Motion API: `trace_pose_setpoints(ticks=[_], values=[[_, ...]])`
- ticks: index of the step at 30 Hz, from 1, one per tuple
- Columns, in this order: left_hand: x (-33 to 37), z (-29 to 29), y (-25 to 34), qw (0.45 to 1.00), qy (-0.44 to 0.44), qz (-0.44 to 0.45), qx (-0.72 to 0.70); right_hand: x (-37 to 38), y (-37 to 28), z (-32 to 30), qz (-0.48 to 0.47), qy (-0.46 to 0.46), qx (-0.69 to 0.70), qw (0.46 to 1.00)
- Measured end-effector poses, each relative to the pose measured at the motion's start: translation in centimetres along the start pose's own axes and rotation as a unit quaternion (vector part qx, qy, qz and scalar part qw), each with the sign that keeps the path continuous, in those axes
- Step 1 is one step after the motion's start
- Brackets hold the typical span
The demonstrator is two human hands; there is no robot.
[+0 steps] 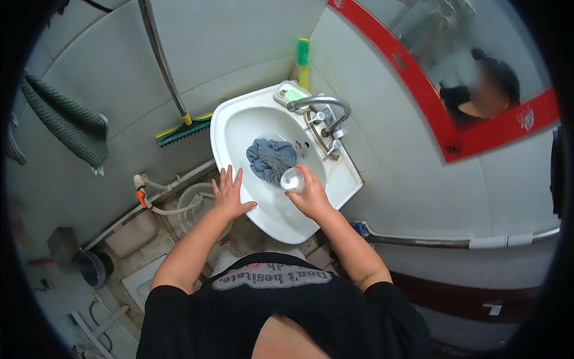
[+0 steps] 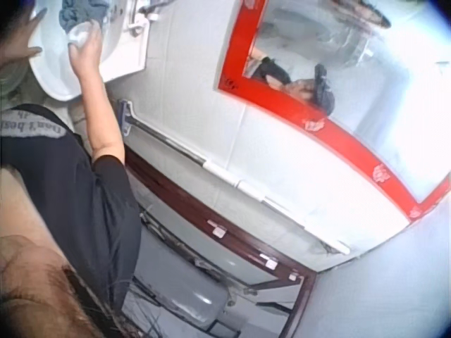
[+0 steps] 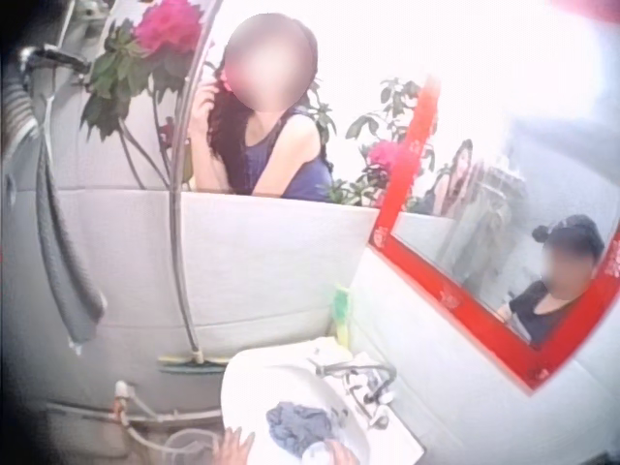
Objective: The person rinses a cloth in the bathroom sink, wipes down the wall, mirror, and metal rack with it, and then washes another cloth in the sink with detergent powder by hand.
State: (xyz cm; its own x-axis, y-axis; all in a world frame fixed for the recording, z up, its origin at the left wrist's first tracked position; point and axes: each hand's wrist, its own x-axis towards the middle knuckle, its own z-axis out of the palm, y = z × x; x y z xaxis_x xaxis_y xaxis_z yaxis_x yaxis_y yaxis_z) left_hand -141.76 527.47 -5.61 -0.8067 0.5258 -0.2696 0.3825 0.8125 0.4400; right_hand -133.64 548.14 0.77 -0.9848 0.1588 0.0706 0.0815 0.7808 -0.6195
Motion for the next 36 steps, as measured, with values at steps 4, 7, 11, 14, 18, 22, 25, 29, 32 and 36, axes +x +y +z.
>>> trace_pose_setpoints(ticks=[4, 7, 11, 14, 18, 22, 25, 29, 32, 36], values=[[1.4, 1.2, 0.2, 0.999, 0.008, -0.006, 0.034, 4.0, 1.4, 0.5, -0.046, 0.007, -0.014, 0.999], [1.3, 0.6, 0.7, 0.999, -0.020, -0.026, 0.043, 4.3, 5.7, 3.1, -0.017, -0.028, -0.034, 0.999], [1.4, 0.8, 0.6, 0.998, -0.015, -0.034, 0.043, 4.6, 7.1, 3.7, -0.013, -0.026, -0.018, 0.999], [1.4, 0.7, 0.4, 0.998, -0.023, -0.039, 0.046, 5.4, 5.6, 2.8, -0.021, -0.013, 0.005, 1.000], [1.1, 1.2, 1.1, 0.998, -0.026, -0.024, 0.054, 5.0, 9.6, 4.5, 0.030, -0.100, -0.115, 0.988], [1.8, 0.8, 0.6, 0.998, -0.008, -0.018, 0.059, 5.0, 7.5, 3.6, -0.002, -0.041, -0.058, 0.997], [1.4, 1.0, 0.4, 0.998, -0.010, -0.017, 0.057, 5.3, 5.7, 2.6, 0.003, -0.015, -0.018, 1.000], [1.8, 0.8, 0.3, 0.998, 0.028, 0.014, 0.052, 5.2, 8.0, 4.1, -0.017, -0.063, -0.129, 0.989], [1.3, 1.3, 0.3, 0.999, 0.016, 0.012, 0.048, 4.3, 7.2, 4.1, 0.001, -0.023, -0.047, 0.999], [1.5, 0.3, 0.8, 0.998, -0.017, -0.013, 0.066, 4.9, 5.1, 1.9, 0.020, -0.030, 0.043, 0.998]])
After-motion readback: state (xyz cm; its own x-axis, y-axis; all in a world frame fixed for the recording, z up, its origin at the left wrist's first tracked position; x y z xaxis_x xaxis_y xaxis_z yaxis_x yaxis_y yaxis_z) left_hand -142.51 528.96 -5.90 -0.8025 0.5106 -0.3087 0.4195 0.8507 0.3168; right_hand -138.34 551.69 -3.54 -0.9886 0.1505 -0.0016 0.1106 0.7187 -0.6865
